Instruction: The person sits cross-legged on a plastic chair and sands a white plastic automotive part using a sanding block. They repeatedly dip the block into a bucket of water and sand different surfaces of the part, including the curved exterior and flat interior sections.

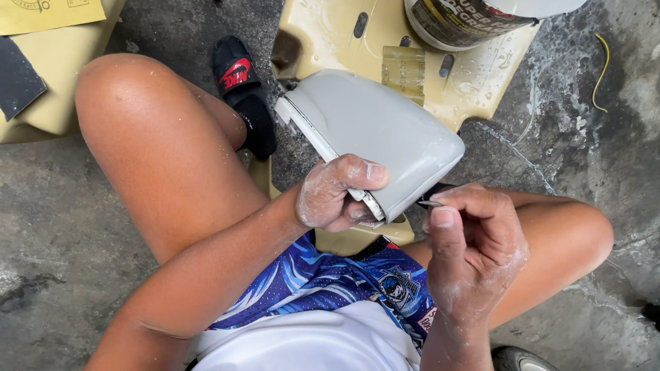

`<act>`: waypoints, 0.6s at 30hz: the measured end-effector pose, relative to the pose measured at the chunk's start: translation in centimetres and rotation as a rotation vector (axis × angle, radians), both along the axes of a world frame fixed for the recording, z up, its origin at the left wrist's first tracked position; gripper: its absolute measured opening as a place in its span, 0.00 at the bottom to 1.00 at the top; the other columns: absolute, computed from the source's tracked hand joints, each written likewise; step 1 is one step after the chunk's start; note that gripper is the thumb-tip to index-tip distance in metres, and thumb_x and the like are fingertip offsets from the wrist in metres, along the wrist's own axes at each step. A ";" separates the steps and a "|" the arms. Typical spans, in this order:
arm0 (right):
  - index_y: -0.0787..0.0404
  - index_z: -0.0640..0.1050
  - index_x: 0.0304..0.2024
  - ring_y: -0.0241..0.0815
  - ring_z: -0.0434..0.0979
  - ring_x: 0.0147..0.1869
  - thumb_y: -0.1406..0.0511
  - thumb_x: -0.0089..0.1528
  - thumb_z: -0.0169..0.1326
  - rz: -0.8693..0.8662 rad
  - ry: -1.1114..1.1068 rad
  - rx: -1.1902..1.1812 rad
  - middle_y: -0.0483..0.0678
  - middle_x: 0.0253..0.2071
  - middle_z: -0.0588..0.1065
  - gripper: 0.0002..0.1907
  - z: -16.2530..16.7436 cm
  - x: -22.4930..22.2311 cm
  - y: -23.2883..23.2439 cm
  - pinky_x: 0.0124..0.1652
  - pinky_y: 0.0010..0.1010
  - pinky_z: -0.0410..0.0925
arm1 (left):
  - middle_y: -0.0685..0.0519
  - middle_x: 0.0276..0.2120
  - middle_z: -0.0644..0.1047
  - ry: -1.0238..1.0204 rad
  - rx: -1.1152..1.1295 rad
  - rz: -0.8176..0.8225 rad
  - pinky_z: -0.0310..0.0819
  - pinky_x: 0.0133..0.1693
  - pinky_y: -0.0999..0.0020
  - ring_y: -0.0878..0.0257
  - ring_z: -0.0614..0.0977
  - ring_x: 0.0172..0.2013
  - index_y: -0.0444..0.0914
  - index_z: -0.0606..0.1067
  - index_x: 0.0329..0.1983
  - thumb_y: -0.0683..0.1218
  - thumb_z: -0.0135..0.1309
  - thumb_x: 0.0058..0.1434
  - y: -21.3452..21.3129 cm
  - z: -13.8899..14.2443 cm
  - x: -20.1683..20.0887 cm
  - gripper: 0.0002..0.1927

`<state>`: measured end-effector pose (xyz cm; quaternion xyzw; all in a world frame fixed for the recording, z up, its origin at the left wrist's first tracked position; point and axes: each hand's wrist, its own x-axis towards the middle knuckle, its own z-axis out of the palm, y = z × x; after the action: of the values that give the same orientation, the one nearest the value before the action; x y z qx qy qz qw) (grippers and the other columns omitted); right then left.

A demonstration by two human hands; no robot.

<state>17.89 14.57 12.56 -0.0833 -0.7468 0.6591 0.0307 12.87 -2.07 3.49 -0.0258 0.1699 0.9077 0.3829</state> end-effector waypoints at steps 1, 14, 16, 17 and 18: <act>0.68 0.75 0.46 0.29 0.71 0.36 0.70 0.73 0.56 0.012 -0.007 0.045 0.50 0.38 0.75 0.05 0.1 0.0 -0.1 0.38 0.17 0.66 | 0.55 0.21 0.69 -0.004 0.011 -0.002 0.57 0.23 0.75 0.71 0.65 0.19 0.29 0.76 0.43 0.52 0.54 0.64 0.0 0.0 0.1 0.20; 0.69 0.76 0.40 0.29 0.76 0.40 0.74 0.69 0.61 -0.021 -0.038 0.136 0.53 0.38 0.79 0.05 1.0 0.1 -0.9 0.40 0.17 0.70 | 0.52 0.28 0.75 -0.060 0.061 0.036 0.61 0.24 0.78 0.73 0.67 0.20 0.27 0.75 0.48 0.49 0.56 0.64 0.0 0.5 0.6 0.19; 0.70 0.76 0.41 0.29 0.75 0.40 0.74 0.68 0.61 -0.035 -0.037 0.130 0.53 0.40 0.79 0.05 1.0 0.2 -1.0 0.40 0.17 0.69 | 0.52 0.28 0.75 -0.060 0.059 0.032 0.61 0.23 0.79 0.74 0.68 0.20 0.27 0.75 0.48 0.49 0.56 0.64 0.0 0.6 0.5 0.20; 0.70 0.76 0.41 0.29 0.75 0.40 0.74 0.68 0.61 -0.040 -0.040 0.129 0.53 0.39 0.79 0.05 1.0 0.2 -1.0 0.40 0.17 0.69 | 0.51 0.28 0.75 -0.052 0.057 0.038 0.61 0.23 0.79 0.74 0.68 0.20 0.27 0.75 0.49 0.49 0.56 0.64 0.0 0.7 0.5 0.20; 0.70 0.77 0.41 0.29 0.75 0.39 0.74 0.68 0.61 -0.044 -0.043 0.127 0.53 0.39 0.79 0.05 0.9 0.2 -1.1 0.39 0.17 0.69 | 0.51 0.28 0.75 -0.044 0.054 0.045 0.61 0.23 0.79 0.74 0.68 0.20 0.27 0.75 0.49 0.49 0.56 0.64 0.0 0.7 0.5 0.20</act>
<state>18.05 13.49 13.50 -0.1119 -0.7855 0.6077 0.0342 13.38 -2.09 4.21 -0.0391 0.1365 0.9196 0.3664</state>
